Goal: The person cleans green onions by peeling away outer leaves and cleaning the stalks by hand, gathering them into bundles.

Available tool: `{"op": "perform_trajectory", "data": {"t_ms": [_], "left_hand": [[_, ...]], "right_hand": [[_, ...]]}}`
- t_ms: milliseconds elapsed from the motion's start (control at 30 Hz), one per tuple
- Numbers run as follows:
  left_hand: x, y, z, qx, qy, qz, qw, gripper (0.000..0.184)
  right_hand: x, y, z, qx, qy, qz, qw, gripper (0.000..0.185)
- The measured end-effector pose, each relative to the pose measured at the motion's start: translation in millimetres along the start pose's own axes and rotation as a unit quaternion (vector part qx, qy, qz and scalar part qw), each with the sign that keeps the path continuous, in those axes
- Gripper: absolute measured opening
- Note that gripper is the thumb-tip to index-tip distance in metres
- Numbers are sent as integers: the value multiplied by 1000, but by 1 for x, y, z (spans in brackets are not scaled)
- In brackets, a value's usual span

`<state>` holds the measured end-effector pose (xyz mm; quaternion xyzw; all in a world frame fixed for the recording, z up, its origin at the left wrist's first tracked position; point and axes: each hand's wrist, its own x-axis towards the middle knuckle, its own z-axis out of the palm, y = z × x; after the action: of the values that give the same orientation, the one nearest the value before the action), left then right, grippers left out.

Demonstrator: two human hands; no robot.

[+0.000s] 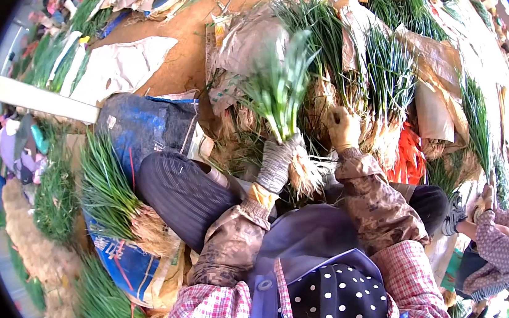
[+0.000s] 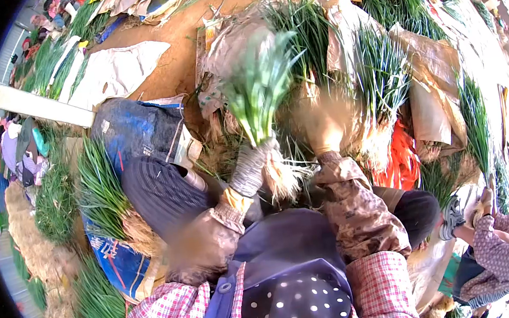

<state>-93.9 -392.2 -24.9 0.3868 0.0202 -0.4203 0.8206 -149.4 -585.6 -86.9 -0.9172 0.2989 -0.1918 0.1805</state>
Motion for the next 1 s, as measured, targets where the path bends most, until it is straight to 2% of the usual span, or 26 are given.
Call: {"op": "perform_trajectory", "data": {"t_ms": [33, 67, 100, 167, 200, 233, 267, 300, 367, 400, 500, 533, 567, 600, 633, 667, 700, 767, 800, 833, 867, 900, 933, 967, 1000], "left_hand": [[8, 2, -5, 43, 7, 23, 999, 19], [13, 2, -2, 6, 33, 30, 999, 20], [18, 2, 1, -30, 59, 35, 997, 22], [28, -7, -14, -7, 39, 33, 999, 27], [32, -14, -20, -9, 48, 1, 999, 28], [35, -21, -29, -10, 58, -30, 998, 29], [42, -31, -43, 11, 90, -78, 993, 31], [39, -16, -31, 101, 168, -189, 962, 25], [43, -31, -46, 89, 178, -186, 962, 21], [45, -36, -52, 51, 173, -193, 964, 17], [35, -16, -29, 46, 154, -151, 975, 14], [39, -17, -34, 80, 161, -169, 969, 14], [39, -18, -37, 59, 153, -169, 972, 15], [39, -21, -38, 58, 130, -135, 981, 16], [40, -24, -39, 57, 108, -100, 987, 16], [46, -33, -40, 102, 147, -68, 982, 23], [55, -40, -46, 136, 198, -71, 968, 20], [50, -34, -37, 89, 207, -118, 967, 15], [47, -26, -28, 110, 228, -158, 954, 12], [45, -25, -30, 123, 218, -140, 958, 11], [46, -31, -35, 126, 210, -109, 964, 11], [48, -37, -40, 128, 201, -76, 968, 11], [48, -37, -39, 140, 208, -71, 965, 12], [47, -36, -36, 153, 213, -66, 963, 13], [47, -35, -33, 166, 219, -61, 960, 14]], "right_hand": [[-3, 13, 0, -27, -73, 27, 997, 14], [-5, 36, 16, -55, -196, 16, 979, 17], [-7, 54, 17, -35, -348, -27, 937, 25], [0, 32, 13, -106, -295, -10, 950, 32], [15, 13, 10, -120, -227, 40, 966, 34], [37, 0, 9, -109, -220, 62, 967, 35], [51, -17, 6, -138, -176, 80, 971, 32], [64, -26, 5, -166, -130, 98, 973, 30], [91, 1, 31, -205, -190, 101, 955, 27], [98, 8, 40, -221, -197, 94, 951, 25], [92, 20, 55, -211, -214, 85, 950, 24], [79, -13, 28, -193, -238, 89, 948, 24], [58, -24, 15, -202, -225, 32, 952, 26], [35, -28, 7, -148, -249, 31, 957, 25], [6, -29, 2, -107, -191, -62, 974, 21], [-14, -43, -14, -86, -201, -99, 971, 20], [-30, -55, -26, -111, -269, -104, 951, 17], [-63, -51, -26, -45, -288, -181, 939, 14], [-66, -49, -25, 27, -306, -140, 941, 15], [-66, -45, -25, 98, -319, -99, 937, 18], [-52, -39, -19, 180, -379, 3, 908, 31], [-39, -37, -16, 306, -398, 148, 852, 37], [-22, -47, -23, 420, -401, 288, 762, 43], [-10, -54, -25, 519, -386, 416, 640, 50], [-6, -54, -14, 509, -354, 406, 672, 48]]}}
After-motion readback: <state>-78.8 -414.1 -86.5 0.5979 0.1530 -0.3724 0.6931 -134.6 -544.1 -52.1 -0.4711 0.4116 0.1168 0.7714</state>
